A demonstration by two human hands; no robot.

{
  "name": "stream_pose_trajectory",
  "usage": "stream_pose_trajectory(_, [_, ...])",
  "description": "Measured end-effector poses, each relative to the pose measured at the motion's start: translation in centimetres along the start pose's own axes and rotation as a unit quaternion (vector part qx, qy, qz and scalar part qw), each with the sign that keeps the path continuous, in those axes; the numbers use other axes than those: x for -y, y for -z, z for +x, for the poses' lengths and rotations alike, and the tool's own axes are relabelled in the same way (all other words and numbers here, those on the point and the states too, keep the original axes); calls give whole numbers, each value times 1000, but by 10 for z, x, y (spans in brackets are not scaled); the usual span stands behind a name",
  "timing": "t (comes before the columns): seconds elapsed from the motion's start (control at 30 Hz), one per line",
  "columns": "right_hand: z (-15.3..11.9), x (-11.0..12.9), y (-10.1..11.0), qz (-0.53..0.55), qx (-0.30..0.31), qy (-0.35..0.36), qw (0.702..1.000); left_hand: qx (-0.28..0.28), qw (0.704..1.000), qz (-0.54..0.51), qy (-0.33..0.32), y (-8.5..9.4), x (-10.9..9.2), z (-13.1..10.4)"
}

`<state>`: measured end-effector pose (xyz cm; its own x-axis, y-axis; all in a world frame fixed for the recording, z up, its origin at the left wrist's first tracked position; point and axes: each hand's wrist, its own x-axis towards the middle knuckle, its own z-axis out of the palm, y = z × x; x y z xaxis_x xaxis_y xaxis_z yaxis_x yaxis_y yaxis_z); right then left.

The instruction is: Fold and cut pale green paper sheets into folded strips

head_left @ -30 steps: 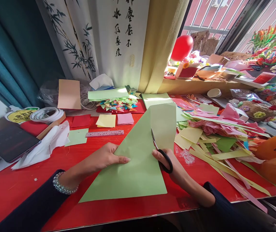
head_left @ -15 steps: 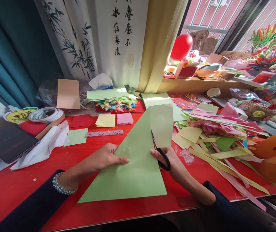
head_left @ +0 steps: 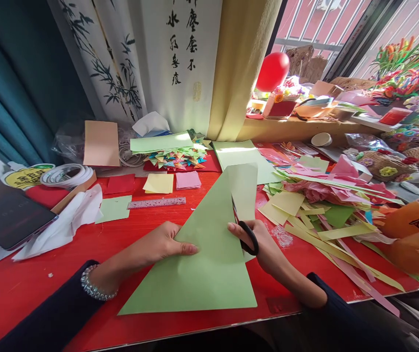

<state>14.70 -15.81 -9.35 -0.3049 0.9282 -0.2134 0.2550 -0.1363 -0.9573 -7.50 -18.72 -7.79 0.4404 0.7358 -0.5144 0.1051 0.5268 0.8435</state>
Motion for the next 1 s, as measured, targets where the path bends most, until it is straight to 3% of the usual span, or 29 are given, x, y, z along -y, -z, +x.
stream_pose_trajectory(1.0, [5,0,7,-12,-17,56,998,44,999,-16,7,-12,4,2])
